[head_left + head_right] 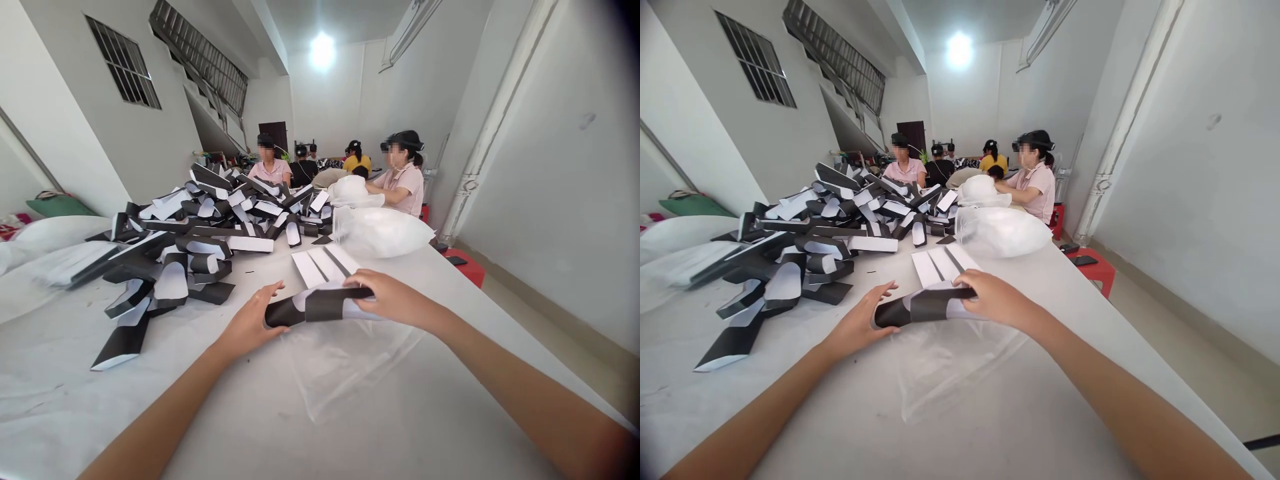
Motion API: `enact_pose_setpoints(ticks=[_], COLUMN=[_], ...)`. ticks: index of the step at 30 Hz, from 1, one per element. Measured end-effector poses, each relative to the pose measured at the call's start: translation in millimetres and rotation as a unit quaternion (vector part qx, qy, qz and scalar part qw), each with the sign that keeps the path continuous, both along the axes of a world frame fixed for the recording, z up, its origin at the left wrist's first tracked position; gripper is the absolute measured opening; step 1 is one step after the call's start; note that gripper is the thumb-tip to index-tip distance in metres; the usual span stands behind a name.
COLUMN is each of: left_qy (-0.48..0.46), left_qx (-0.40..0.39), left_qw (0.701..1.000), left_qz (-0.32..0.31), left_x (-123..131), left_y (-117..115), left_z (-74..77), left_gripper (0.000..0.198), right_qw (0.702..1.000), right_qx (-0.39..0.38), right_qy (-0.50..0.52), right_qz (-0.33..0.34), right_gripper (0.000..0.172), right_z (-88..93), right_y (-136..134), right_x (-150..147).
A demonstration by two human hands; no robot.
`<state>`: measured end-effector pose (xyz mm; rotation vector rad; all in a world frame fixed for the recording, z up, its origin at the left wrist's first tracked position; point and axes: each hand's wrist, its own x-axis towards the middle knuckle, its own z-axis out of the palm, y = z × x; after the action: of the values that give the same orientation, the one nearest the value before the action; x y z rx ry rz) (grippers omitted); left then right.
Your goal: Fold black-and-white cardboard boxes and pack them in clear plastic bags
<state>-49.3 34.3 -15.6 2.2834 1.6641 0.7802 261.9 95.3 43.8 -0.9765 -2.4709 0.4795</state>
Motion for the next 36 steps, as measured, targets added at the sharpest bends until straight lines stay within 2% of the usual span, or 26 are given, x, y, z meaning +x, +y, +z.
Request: enact_pose_setpoints(ticks=[4, 7, 10, 12, 14, 16, 18, 21, 24, 26, 29, 33, 36], left_qy=[-0.073, -0.076, -0.095, -0.126, -0.159, -0.176, -0.174, -0.160, -0.159, -0.169, -0.203, -0.254, -0.261], left_qx=[-0.062, -0.043, -0.006, 0.005, 0.003, -0.005, -0.004, 0.017, 0.032, 0.027, 0.014, -0.013, -0.022], left_qw=[0.995, 0.996, 0.995, 0.992, 0.987, 0.984, 0.984, 0.987, 0.986, 0.985, 0.979, 0.967, 0.965], left_qz=[0.016, -0.009, 0.001, 0.020, 0.026, 0.022, 0.023, 0.025, 0.030, 0.033, 0.027, 0.024, 0.030], left_x=[-4.9, 0.7, 7.4, 9.2, 9.3, 9.2, 9.5, 11.0, 12.5, 13.4, 14.8, 17.6, 20.5], left_y=[0.4, -1.3, -2.9, -3.1, -2.6, -1.9, -1.5, -2.0, -2.9, -3.1, -2.4, -1.4, -2.4], left_z=[-0.7, 0.7, 1.4, 0.2, -1.4, -2.5, -2.4, -1.0, -0.1, -0.4, -1.7, -3.4, -3.3], left_gripper=[0.068, 0.053, 0.052, 0.056, 0.060, 0.058, 0.053, 0.050, 0.050, 0.050, 0.050, 0.052, 0.052], right_qw=[0.993, 0.989, 0.989, 0.991, 0.985, 0.967, 0.961, 0.971, 0.964, 0.958, 0.956, 0.948, 0.941], right_qx=[0.062, 0.117, 0.114, 0.044, -0.087, -0.201, -0.227, -0.208, -0.255, -0.275, -0.248, -0.140, -0.119], right_qy=[0.080, 0.049, 0.052, 0.100, 0.139, 0.155, 0.156, 0.118, 0.068, 0.079, 0.157, 0.272, 0.306], right_qz=[-0.066, -0.077, -0.082, -0.073, -0.052, -0.033, -0.019, 0.011, 0.020, 0.027, 0.013, -0.092, -0.082], right_gripper=[0.011, 0.011, 0.016, 0.016, 0.014, 0.020, 0.025, 0.028, 0.030, 0.028, 0.027, 0.029, 0.032], right_z=[5.4, -1.3, -7.0, -5.5, 0.5, 9.7, 20.8, 38.1, 51.7, 56.3, 56.8, 48.9, 39.3], right_y=[2.1, 0.3, 1.9, 4.2, 5.1, 3.7, 0.6, -4.3, -8.6, -11.1, -13.4, -8.4, 0.2], right_x=[1.5, -2.3, -2.0, 0.0, 2.0, 3.9, 7.5, 18.8, 32.9, 38.2, 36.5, 29.7, 32.2])
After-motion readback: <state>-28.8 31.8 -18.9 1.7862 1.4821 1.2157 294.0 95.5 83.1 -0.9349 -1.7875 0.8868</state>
